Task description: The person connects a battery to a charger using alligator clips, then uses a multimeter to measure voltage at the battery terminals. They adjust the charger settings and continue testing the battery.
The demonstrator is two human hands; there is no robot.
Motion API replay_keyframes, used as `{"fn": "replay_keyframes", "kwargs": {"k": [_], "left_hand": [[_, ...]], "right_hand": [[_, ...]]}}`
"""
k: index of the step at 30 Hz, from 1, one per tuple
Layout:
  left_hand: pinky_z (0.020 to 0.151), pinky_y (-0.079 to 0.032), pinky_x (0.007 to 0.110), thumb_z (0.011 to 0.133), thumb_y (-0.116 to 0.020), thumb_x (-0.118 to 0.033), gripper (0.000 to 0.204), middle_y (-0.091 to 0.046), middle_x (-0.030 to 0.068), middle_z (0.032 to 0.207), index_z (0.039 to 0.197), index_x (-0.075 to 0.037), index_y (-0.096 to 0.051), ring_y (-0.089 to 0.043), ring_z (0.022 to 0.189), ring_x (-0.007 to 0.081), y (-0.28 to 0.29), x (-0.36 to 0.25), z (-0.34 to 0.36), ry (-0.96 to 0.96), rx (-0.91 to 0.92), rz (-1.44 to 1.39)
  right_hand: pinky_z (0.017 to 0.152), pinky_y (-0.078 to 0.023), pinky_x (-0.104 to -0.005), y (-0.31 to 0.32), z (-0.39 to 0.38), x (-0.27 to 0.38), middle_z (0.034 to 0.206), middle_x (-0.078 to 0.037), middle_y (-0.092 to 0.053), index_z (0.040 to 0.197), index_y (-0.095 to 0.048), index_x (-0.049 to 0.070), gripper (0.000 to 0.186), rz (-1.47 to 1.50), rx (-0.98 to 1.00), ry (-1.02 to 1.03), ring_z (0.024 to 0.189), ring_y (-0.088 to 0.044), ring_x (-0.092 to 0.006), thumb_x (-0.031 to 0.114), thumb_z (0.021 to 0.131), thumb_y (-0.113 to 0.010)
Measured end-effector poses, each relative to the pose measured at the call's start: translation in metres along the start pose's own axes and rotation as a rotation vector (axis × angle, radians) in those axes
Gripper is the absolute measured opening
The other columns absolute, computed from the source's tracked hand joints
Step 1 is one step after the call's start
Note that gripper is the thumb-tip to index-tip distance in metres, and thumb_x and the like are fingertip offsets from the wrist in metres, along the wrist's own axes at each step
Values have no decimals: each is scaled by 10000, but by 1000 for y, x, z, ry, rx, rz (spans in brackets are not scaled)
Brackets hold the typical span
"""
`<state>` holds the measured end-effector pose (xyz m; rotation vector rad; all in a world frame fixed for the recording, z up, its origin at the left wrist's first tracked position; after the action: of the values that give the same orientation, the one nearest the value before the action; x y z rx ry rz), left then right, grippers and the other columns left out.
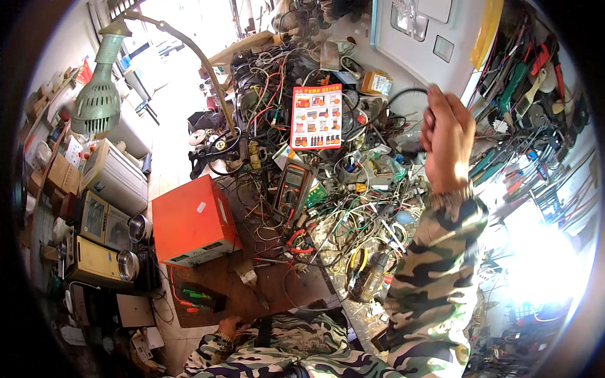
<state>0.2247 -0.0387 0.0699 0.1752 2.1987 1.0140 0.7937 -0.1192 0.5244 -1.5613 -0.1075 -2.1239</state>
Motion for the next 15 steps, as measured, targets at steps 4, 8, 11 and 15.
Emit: {"fn": "replay_keyframes", "kwargs": {"k": [4,8,11,15], "left_hand": [[718,-554,428,854,-729,-310,288,-694,180,853,948,-38,-731,-689,779,352,46,-73,4,-115,-153,-102],[674,-547,402,851,-728,-274,261,-702,186,867,942,-29,-728,-687,751,344,74,-123,33,-256,-105,-198],[674,-545,414,861,-729,-277,285,-704,193,841,946,-5,-727,-696,750,326,94,-132,48,-181,-122,-251],[678,-545,409,881,-715,-262,300,-701,185,821,984,20,-712,-694,748,285,103,-167,109,-366,-152,-366]], "right_hand": [[385,-208,-241,-37,31,24,590,30,-435,719,-493,93,336,48,88,104,418,-304,-52,249,969,-652],[417,-240,-244,-11,65,70,620,33,-436,743,-492,109,305,50,-76,175,466,-320,-66,246,973,-639],[454,-242,-255,-46,84,49,638,37,-414,766,-476,112,300,117,22,131,495,-315,-75,257,988,-615],[475,-223,-249,-26,78,88,634,34,-350,730,-417,128,351,78,39,231,512,-271,-78,261,1002,-593]]}}
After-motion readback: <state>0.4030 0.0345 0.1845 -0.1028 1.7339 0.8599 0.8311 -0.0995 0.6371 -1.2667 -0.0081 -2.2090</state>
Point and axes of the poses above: each hand's wrist, its own z-axis towards the middle knuckle, its own y-axis out of the back of the hand, x = y × z, the point moved 7 cm from there along z, towards the middle knuckle
